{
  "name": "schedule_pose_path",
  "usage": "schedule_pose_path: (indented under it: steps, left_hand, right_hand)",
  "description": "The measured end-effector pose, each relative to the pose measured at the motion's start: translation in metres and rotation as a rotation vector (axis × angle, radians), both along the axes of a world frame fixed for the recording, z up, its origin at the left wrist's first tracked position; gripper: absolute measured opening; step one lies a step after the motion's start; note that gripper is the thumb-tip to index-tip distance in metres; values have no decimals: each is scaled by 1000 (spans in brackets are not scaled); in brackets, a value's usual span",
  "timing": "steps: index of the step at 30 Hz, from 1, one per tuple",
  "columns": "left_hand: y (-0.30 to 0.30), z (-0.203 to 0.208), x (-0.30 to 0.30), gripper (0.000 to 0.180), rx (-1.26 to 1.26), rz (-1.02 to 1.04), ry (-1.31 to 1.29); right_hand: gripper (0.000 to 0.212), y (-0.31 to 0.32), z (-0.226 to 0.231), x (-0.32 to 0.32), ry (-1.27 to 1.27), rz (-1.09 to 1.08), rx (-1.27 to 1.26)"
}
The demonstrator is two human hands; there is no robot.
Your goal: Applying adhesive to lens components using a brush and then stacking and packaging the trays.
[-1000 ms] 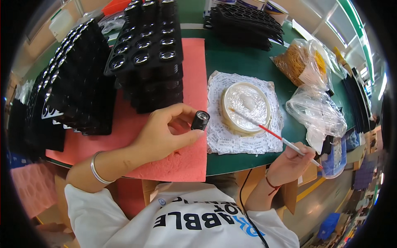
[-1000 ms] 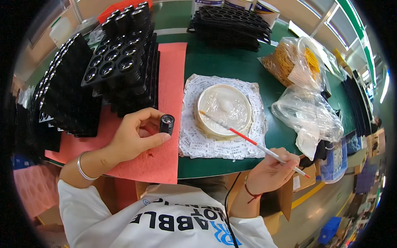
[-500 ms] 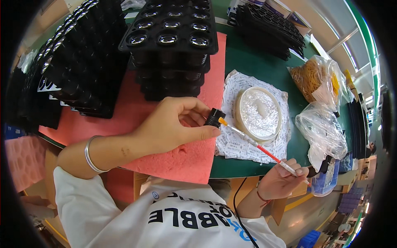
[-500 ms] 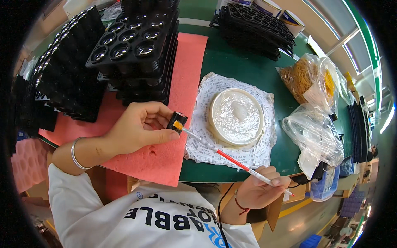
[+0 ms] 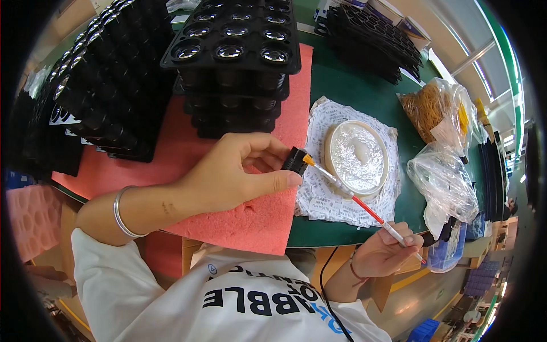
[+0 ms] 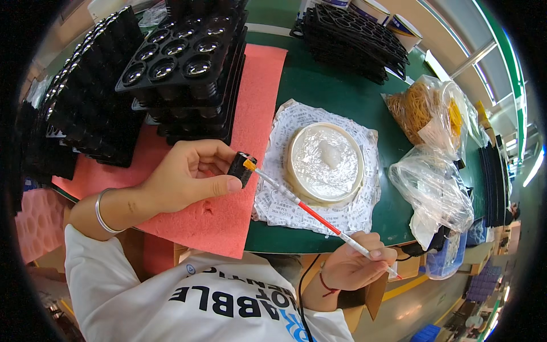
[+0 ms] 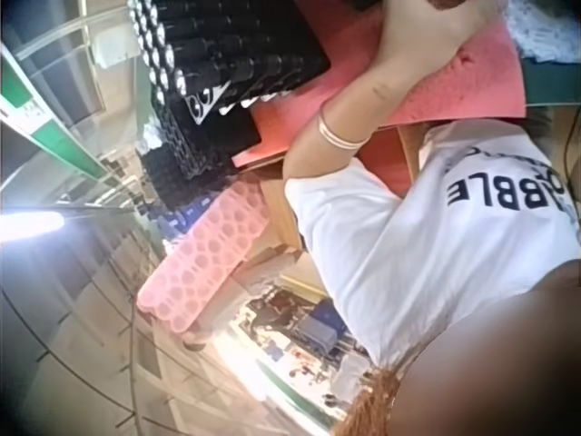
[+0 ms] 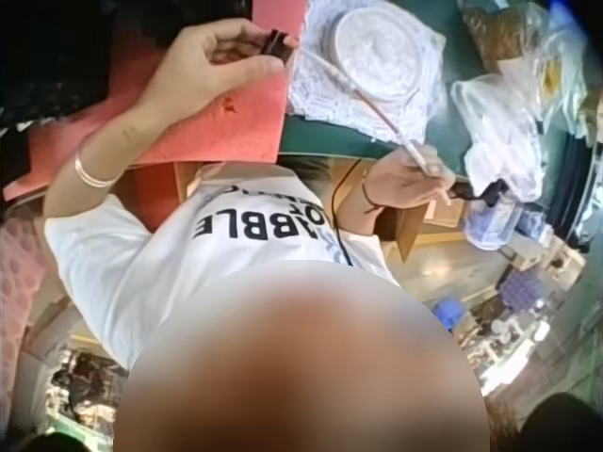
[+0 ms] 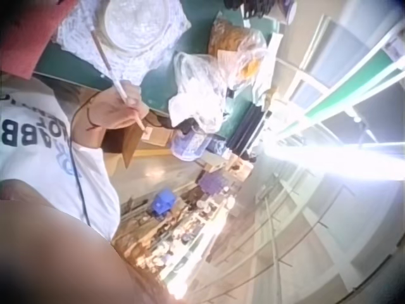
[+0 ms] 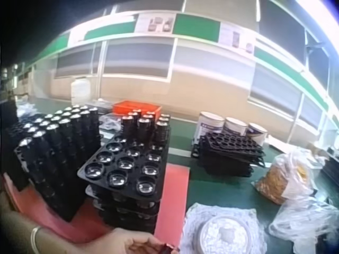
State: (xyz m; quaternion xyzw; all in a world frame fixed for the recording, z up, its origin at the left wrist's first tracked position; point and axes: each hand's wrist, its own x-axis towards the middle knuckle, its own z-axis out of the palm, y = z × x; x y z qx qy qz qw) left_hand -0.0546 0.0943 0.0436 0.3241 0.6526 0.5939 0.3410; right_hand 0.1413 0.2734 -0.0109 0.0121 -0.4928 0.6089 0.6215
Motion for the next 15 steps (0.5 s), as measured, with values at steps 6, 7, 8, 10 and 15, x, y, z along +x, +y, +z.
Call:
schedule_pose_path:
  steps: [6,7,8,10,15]
  left_hand:
    - [0,1,1,29,44,-51,-92]
    - [-1,0,1,29,54,-60,-107]
    - [-1,0,1,30,63,-74,-123]
    - [-1,3,0,31,42,-77,-154]
    - [-2,9,2,31,22,-87,-159]
  right_hand:
    - [24,-1,-1,0,37,-8,-28]
    - [24,0,-2,0,28,-9,-19]
    - [24,0,-2,1,18,-15,-9]
    - [23,-1,-1,2,7,-18,-5]
    - [22,5,-11,6,-44,-112,92]
